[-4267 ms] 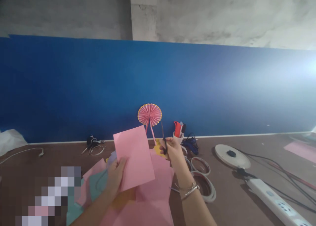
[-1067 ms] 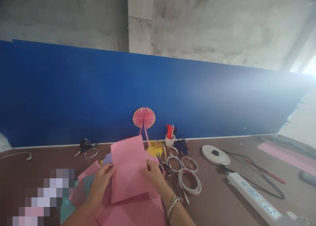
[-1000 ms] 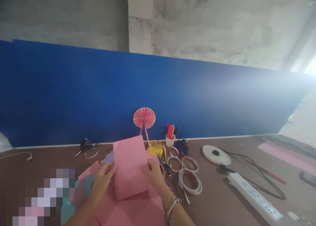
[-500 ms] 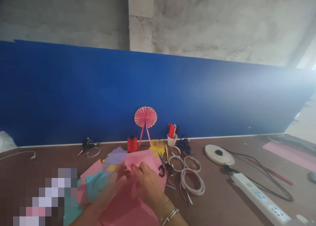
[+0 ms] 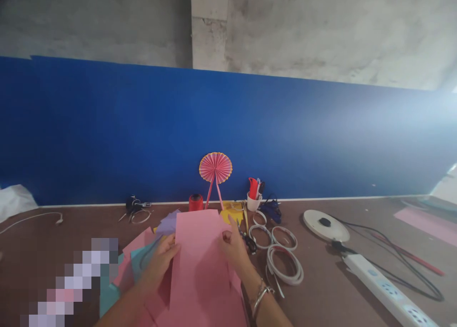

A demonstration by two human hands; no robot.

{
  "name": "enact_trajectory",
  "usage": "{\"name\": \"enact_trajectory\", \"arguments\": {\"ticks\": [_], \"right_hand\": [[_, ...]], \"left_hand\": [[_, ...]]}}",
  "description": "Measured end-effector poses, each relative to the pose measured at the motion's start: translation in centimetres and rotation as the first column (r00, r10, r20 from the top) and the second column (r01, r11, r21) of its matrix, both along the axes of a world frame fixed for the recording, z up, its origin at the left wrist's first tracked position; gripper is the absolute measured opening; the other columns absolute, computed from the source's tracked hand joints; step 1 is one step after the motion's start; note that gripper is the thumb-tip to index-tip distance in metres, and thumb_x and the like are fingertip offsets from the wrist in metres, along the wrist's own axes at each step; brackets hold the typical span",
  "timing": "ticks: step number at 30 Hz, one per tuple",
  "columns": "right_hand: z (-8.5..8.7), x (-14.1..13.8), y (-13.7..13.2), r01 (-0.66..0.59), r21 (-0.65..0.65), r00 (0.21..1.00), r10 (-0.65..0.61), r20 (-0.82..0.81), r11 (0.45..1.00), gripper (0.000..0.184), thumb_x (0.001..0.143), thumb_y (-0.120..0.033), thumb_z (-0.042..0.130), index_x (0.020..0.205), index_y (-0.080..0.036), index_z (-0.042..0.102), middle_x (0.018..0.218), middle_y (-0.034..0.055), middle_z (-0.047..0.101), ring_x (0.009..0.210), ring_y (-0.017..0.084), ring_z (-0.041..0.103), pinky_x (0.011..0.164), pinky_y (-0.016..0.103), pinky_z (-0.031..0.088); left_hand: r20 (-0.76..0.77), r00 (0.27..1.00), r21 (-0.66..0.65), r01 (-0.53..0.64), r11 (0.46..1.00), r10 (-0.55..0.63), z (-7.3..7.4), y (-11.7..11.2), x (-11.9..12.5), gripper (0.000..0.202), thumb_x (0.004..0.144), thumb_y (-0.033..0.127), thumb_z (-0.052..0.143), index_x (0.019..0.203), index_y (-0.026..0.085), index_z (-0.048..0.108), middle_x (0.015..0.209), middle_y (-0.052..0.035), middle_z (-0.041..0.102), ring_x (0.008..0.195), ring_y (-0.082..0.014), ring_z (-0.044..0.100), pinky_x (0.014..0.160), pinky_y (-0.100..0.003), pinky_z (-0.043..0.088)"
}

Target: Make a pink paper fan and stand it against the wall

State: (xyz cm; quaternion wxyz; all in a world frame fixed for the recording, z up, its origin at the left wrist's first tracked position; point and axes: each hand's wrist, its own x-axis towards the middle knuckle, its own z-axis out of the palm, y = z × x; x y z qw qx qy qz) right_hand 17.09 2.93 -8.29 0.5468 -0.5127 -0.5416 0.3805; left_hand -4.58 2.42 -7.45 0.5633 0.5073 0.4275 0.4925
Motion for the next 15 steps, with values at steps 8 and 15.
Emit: {"name": "enact_trajectory", "arguments": {"ticks": [8, 15], "right_hand": [[-0.8, -0.4, -0.5, 0.038, -0.195, 0.816, 0.082, 0.572, 0.980, 0.052, 0.058, -0.004, 0.049, 0.107, -0.017, 0.056, 0.058, -0.0088, 0.045, 0.051, 0.010, 0.046, 0.050, 0.020, 0.030], [0.1, -1.0, -1.7, 0.010, -0.167, 0.671, 0.117, 0.732, 0.986, 0.036, 0.069, -0.012, 0.053, 0.103, -0.015, 0.064, 0.067, 0.0018, 0.063, 0.070, 0.018, 0.059, 0.066, 0.026, 0.034]], "left_hand": [[-0.612, 0.698, 0.509, -0.012, 0.860, 0.372, -2.1, 0.1, -0.4, 0.056, 0.078, 0.023, 0.048, 0.133, 0.016, 0.044, 0.140, -0.0169, 0.045, 0.131, -0.0319, 0.038, 0.106, -0.051, 0.032], [-0.930, 0.349, 0.134, 0.614, 0.778, -0.115, -0.1, -2.9, 0.9, 0.075, 0.083, 0.060, 0.046, 0.145, 0.022, 0.028, 0.154, -0.0118, 0.017, 0.141, -0.0326, 0.013, 0.113, -0.054, 0.013]]}}
